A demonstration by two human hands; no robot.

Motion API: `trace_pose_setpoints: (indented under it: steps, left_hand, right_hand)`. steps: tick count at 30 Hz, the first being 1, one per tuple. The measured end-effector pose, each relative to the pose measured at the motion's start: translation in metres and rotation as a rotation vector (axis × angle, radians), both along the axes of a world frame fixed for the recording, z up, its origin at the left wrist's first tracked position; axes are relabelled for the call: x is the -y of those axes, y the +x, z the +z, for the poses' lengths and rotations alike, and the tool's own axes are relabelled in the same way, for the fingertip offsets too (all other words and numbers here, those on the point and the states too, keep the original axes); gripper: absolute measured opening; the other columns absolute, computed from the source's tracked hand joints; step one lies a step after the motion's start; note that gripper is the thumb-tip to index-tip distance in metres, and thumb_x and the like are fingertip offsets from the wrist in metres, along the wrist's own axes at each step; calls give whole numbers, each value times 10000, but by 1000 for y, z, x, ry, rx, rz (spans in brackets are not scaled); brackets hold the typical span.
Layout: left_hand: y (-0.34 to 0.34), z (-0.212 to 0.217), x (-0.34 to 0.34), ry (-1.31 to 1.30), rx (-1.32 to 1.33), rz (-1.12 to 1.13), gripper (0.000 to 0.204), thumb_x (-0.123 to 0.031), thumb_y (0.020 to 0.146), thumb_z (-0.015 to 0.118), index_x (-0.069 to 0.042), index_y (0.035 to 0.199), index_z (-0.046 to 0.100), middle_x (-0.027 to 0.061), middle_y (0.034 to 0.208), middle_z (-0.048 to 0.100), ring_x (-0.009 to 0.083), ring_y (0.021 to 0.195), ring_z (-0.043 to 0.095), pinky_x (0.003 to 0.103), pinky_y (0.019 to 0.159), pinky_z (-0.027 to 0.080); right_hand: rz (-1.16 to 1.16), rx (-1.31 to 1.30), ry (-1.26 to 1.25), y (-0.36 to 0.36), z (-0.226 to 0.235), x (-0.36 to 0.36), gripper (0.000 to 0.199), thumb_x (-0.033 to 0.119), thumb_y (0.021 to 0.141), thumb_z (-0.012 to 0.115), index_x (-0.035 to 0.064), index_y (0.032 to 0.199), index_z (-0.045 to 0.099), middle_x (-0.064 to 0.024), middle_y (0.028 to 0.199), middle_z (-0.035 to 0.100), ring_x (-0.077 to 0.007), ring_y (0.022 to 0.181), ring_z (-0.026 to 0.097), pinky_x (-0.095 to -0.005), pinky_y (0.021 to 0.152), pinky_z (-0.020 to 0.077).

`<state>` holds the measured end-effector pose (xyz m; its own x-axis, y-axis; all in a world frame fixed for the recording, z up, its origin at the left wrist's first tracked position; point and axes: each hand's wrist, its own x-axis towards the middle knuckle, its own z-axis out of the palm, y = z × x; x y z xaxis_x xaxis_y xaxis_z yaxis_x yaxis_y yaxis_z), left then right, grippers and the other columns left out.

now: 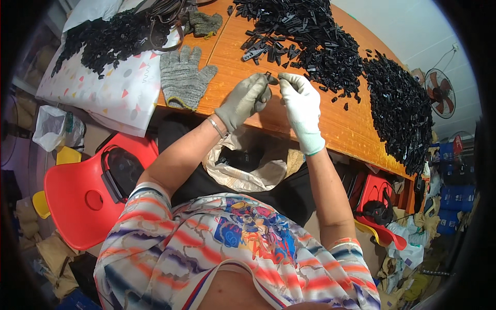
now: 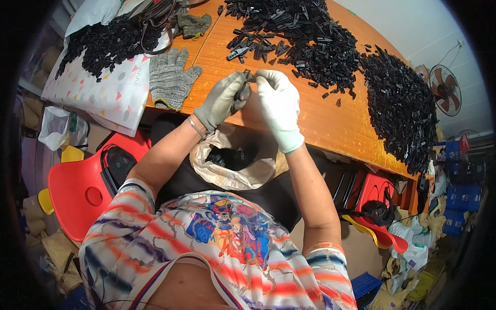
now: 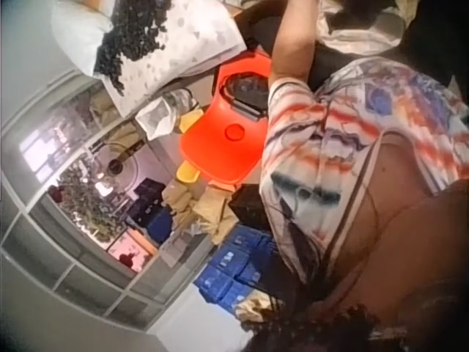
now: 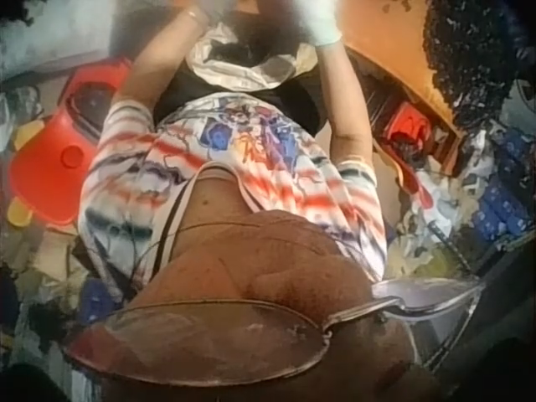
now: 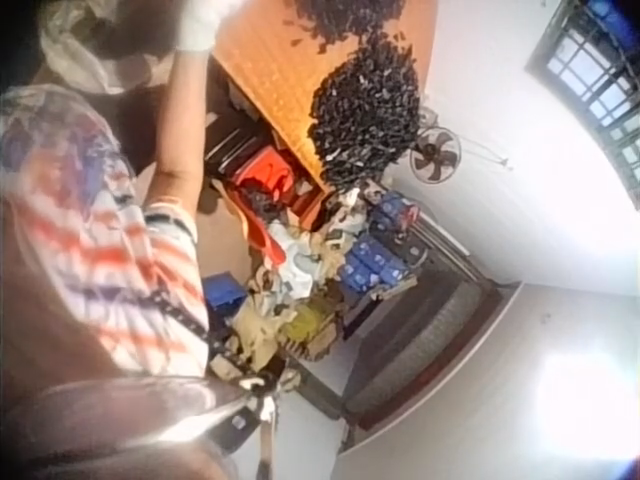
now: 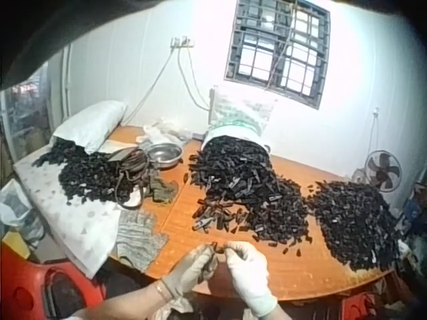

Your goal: Assembling and sorting small black plastic hardware components at a workbench into a cloth bag.

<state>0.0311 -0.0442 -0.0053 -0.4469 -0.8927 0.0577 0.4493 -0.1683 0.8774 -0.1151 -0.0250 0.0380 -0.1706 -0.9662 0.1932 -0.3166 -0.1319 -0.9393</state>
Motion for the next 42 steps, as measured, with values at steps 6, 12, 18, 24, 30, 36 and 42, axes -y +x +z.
trace_pose_setpoints:
  steps: [6, 12, 18, 24, 30, 36, 42]
  left_hand:
    - [-2, 7, -5, -10, 59, 45, 272, -306, 1001, 461, -55, 1094, 513, -33, 707, 480, 25, 522, 355, 167, 466, 290]
    - [-3, 11, -8, 20, 90, 86, 233, -278, 1003, 473, -59, 1067, 518, -22, 713, 516, 17, 515, 367, 157, 460, 306]
    - [-6, 9, -8, 23, 102, 79, 240, -265, 1000, 485, -49, 1099, 524, -21, 703, 518, 15, 512, 382, 154, 463, 318]
    - [-11, 6, -11, 31, 190, 118, 226, -221, 990, 480, -23, 1086, 530, -9, 751, 541, 29, 621, 464, 177, 523, 379]
    - [-23, -2, -11, -163, 366, 286, 231, -219, 1001, 465, -14, 1027, 568, -29, 692, 511, 38, 581, 440, 193, 520, 377]
    - [-30, 11, -21, -45, 419, 353, 257, -179, 975, 466, 39, 957, 601, 43, 746, 596, 109, 648, 518, 279, 590, 439]
    - [-31, 13, -22, -49, 478, 332, 301, -237, 1000, 442, 21, 975, 594, 5, 736, 538, 77, 605, 459, 238, 544, 402]
  right_hand:
    - [-18, 22, -2, 10, -1, 6, 214, 133, 917, 620, 6, 1086, 653, -19, 885, 665, -45, 640, 542, -187, 580, 446]
    - [-7, 29, 7, 14, 2, 2, 209, 130, 924, 613, 5, 1086, 655, -24, 930, 674, -55, 746, 576, -194, 655, 475]
    - [15, -88, -35, 4, -7, 4, 202, 128, 916, 621, 12, 1078, 657, -24, 921, 678, -59, 759, 581, -208, 668, 479]
    - [8, -702, -149, 1, 11, 0, 176, 193, 880, 637, 59, 995, 646, -108, 846, 686, -210, 683, 650, -310, 646, 511]
    - [135, -1106, -274, -7, 12, 7, 107, 181, 834, 615, 77, 851, 593, -140, 723, 637, -326, 664, 642, -415, 592, 505]
    - [158, -1097, -305, -8, 8, 2, 107, 161, 811, 602, 73, 791, 543, -159, 626, 589, -358, 613, 617, -454, 551, 480]
    - [166, -1106, -313, -8, 9, -5, 117, 173, 824, 577, 69, 795, 532, -176, 637, 592, -384, 626, 611, -476, 565, 472]
